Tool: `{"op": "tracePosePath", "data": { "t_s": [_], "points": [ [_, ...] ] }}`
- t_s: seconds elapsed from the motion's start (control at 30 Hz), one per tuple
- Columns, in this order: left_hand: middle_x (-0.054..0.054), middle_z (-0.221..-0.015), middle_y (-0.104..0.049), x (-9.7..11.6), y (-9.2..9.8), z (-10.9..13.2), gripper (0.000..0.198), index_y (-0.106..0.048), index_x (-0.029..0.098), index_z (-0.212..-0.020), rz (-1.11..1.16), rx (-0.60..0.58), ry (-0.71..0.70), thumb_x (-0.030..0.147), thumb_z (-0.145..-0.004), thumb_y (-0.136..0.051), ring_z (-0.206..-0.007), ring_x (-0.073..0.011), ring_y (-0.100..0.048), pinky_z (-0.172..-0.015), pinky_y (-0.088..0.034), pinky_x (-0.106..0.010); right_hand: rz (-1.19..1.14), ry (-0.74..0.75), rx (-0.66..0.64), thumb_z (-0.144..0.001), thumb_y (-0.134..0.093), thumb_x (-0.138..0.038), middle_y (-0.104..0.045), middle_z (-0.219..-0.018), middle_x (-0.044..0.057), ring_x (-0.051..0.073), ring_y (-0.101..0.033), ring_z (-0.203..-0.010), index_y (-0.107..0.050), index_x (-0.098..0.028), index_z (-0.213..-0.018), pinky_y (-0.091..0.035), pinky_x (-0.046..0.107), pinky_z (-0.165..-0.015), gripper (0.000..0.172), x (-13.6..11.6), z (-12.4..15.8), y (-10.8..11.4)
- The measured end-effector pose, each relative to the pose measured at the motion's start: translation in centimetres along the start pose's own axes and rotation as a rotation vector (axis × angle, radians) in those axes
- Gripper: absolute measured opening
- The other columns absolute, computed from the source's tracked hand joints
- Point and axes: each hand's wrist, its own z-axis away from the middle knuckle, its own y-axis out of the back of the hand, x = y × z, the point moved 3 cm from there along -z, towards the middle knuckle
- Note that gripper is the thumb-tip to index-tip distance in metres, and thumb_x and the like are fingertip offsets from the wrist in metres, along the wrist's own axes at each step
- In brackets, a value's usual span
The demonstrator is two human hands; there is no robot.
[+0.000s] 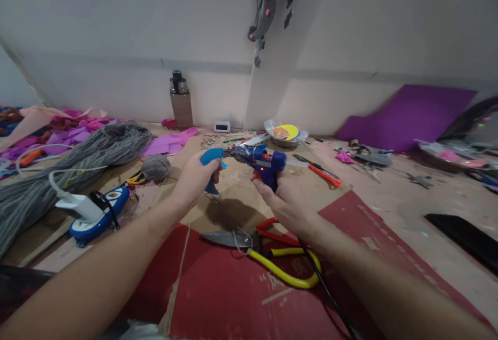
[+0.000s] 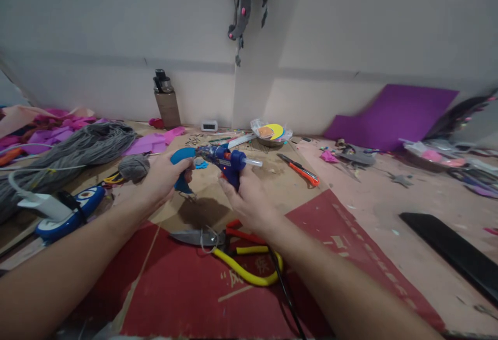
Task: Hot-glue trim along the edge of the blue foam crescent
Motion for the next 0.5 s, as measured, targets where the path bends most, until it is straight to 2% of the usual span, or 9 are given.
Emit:
{"op": "tracePosePath", "data": {
  "t_s": [0.13,0.23,0.5],
  "points": [
    [0.001,-0.054,-0.054,-0.07,0.06,0.02,0.006,-0.054,0.018,-0.071,-0.036,0.007,-0.006,0.024,-0.073,-0.054,-0.044,-0.0102,-0.050,-0.041,-0.039,-0.020,0.058,0.074,0.014,-0.089,-0.047,-0.034,-0.061,-0.108,0.011,0.023,-0.057,-0.096,-0.052,-0.019,-0.115,-0.045,0.040,-0.088,0.031,-0.13,0.20,-0.31],
    [0.001,-0.054,-0.055,0.02,-0.03,0.06,0.005,-0.055,0.018,-0.071,-0.048,0.011,-0.014,0.023,-0.071,-0.054,-0.044,-0.0101,-0.050,-0.041,-0.038,-0.020,0.081,0.076,0.010,-0.090,-0.045,-0.034,-0.061,-0.106,0.011,0.024,-0.057,-0.095,-0.052,-0.019,-0.112,-0.046,0.041,-0.087,0.028,-0.13,0.25,-0.39],
    [0.001,-0.060,-0.057,0.11,-0.11,0.14,0.009,-0.055,0.017,-0.074,-0.006,0.010,-0.025,0.026,-0.072,-0.057,-0.045,-0.0092,-0.050,-0.041,-0.038,-0.020,0.103,0.069,-0.029,-0.090,-0.044,-0.030,-0.062,-0.104,0.011,0.022,-0.058,-0.092,-0.049,-0.017,-0.117,-0.047,0.038,-0.085,0.031,-0.36,0.21,-0.59]
  ]
}}
